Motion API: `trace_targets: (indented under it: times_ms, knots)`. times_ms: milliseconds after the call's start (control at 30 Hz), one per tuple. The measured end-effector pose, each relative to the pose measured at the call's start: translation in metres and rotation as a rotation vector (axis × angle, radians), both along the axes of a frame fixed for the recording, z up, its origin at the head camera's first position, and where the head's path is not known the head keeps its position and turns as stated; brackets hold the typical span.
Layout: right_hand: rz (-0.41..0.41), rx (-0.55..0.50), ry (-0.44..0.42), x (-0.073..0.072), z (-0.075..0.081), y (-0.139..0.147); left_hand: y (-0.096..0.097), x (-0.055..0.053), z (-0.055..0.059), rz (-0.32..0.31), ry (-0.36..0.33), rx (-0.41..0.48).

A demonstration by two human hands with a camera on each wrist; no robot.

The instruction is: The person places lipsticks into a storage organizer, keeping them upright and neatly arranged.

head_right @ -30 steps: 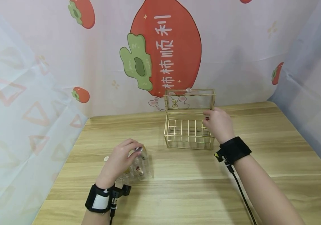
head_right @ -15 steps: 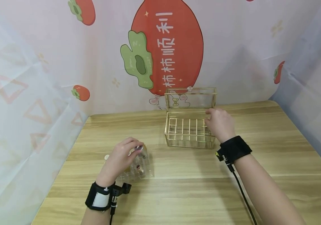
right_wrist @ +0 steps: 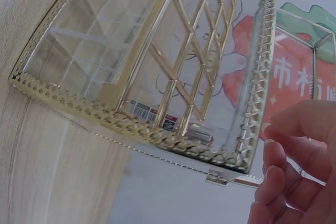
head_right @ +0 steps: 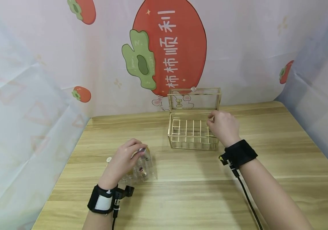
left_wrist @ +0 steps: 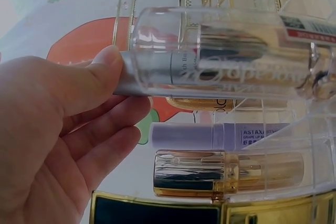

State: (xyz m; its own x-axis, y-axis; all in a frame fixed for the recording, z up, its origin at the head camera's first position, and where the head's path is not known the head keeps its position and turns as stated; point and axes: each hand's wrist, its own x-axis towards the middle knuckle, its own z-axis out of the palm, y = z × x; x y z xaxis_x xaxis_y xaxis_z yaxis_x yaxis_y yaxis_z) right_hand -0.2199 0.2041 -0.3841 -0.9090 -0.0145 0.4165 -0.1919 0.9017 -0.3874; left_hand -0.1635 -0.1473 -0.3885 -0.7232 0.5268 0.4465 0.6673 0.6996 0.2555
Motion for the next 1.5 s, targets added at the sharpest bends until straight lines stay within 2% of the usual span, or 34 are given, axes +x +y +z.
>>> trace_targets:
  times_ms: [200,567,800,1333,1500]
  knots:
    - [0.003,-0.009,0.016,0.002,0.002,-0.002,0.001,-0.002,-0.001,0.005,-0.015,-0.029]
    - [-0.004,-0.007,0.021,0.004,0.001,-0.002,0.001,-0.003,-0.002,-0.001,0.009,-0.054]
    - [-0.007,-0.018,0.032,0.004,0.002,-0.002,-0.001,-0.003,0.002,0.025,-0.019,-0.007]
    - [0.019,-0.046,-0.004,0.011,0.005,-0.008,-0.001,0.000,0.010,0.025,0.014,0.023]
    - [0.060,-0.069,0.008,0.014,0.009,-0.013,0.001,0.001,0.016,0.002,0.030,0.054]
